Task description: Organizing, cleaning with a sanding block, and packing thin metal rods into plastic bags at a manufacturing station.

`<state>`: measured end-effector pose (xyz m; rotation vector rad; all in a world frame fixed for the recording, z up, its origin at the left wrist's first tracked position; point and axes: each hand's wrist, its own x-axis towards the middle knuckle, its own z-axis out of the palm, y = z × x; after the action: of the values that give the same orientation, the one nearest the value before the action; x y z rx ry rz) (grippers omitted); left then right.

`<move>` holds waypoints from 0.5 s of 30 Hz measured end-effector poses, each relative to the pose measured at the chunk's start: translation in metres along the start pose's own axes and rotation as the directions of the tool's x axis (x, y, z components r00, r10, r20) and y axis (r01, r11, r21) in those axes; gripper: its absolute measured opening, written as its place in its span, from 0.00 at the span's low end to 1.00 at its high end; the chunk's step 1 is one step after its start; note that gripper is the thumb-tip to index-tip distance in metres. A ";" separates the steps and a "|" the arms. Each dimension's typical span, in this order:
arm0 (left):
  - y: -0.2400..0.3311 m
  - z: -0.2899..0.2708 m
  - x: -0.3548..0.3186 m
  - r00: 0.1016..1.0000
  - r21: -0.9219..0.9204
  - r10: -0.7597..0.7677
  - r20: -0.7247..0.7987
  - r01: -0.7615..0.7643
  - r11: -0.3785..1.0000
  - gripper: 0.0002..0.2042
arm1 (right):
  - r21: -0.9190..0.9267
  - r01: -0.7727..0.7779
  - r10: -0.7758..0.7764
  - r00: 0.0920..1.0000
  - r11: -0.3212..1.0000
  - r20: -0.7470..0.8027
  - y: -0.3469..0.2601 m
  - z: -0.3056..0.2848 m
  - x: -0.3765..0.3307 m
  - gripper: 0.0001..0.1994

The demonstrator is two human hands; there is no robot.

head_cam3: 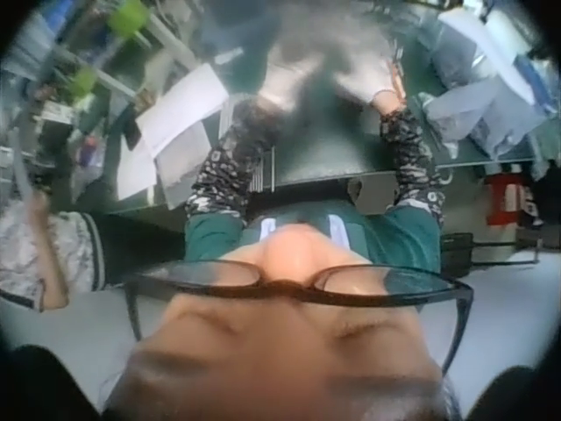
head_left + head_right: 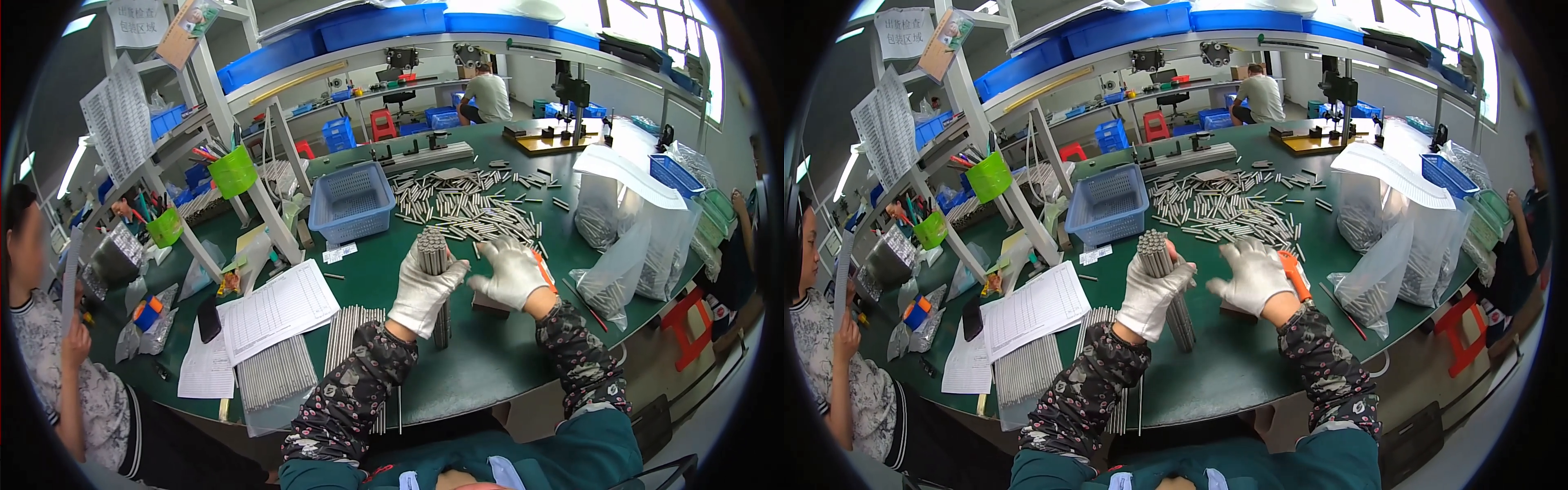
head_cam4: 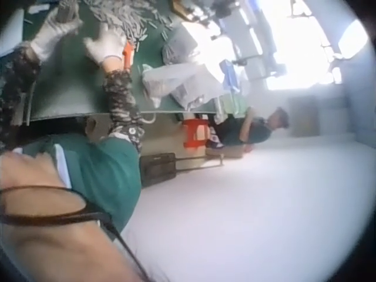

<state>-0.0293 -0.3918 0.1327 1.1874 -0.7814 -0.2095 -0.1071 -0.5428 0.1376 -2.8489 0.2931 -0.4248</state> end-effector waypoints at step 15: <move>0.003 0.007 0.003 0.999 -0.010 -0.020 -0.031 0.020 1.000 0.11 | 0.452 0.440 -0.167 0.834 0.776 -0.526 -0.006 -0.051 0.010 0.24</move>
<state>-0.0325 -0.3971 0.1377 1.1872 -0.7411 -0.2106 -0.1122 -0.5503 0.1886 -2.1720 -0.2181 -1.0694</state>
